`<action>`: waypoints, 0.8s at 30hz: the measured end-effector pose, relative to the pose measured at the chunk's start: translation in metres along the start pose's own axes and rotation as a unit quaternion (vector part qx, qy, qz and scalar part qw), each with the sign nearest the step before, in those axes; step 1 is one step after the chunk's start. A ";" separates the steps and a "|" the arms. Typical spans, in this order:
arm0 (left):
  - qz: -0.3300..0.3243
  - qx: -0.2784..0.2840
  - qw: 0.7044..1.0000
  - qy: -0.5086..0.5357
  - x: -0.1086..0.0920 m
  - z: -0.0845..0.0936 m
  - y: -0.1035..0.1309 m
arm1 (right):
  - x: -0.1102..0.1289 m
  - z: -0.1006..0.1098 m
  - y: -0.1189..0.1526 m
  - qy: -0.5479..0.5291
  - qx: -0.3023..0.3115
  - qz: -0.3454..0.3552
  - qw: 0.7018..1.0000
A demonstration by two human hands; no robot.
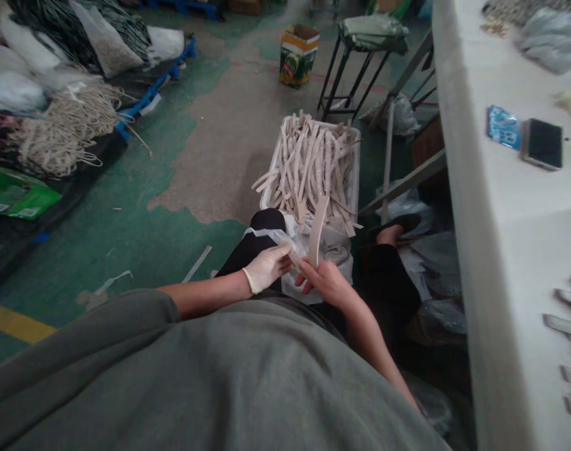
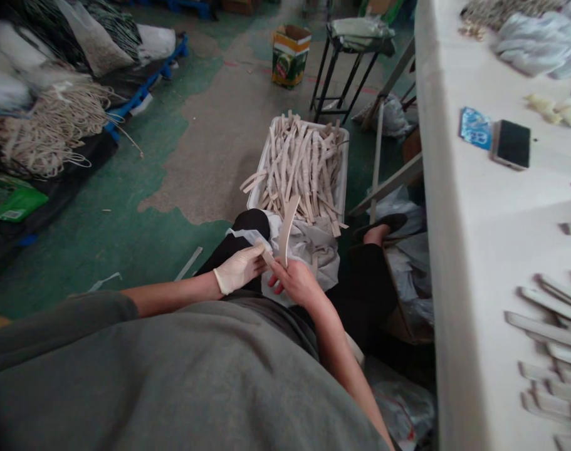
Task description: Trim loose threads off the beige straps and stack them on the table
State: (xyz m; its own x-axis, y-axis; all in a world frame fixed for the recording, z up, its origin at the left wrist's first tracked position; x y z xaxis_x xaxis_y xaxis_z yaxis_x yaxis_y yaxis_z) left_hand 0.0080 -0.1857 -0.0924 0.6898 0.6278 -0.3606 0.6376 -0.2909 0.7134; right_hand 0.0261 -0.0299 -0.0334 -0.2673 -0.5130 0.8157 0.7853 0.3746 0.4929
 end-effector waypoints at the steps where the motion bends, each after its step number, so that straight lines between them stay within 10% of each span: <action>1: -0.011 -0.017 1.000 0.019 -0.006 0.001 0.000 | 0.004 0.005 0.005 -0.004 -0.008 0.015 1.000; 7: -0.002 0.024 0.998 0.054 -0.008 -0.012 0.016 | 0.015 0.018 0.003 0.084 -0.119 0.018 0.989; 24: -0.025 0.004 0.995 0.100 -0.025 -0.009 0.014 | 0.042 0.026 -0.009 0.066 -0.148 0.027 0.986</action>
State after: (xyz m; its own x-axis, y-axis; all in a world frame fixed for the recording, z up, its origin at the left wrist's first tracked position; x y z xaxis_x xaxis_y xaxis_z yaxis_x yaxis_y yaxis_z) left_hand -0.0034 -0.1990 -0.0682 0.5757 0.7723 -0.2685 0.6726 -0.2605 0.6927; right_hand -0.0063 -0.0348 0.0041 -0.1608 -0.6014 0.7826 0.9302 0.1728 0.3239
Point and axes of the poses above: each hand's wrist, its own y-axis away from the middle knuckle, its own z-axis out of the back of the hand, x = y × z, the point moved 3 cm from there along -y, towards the middle knuckle, and after that the axes turned 3 degrees about y, right-handed, at the moved point
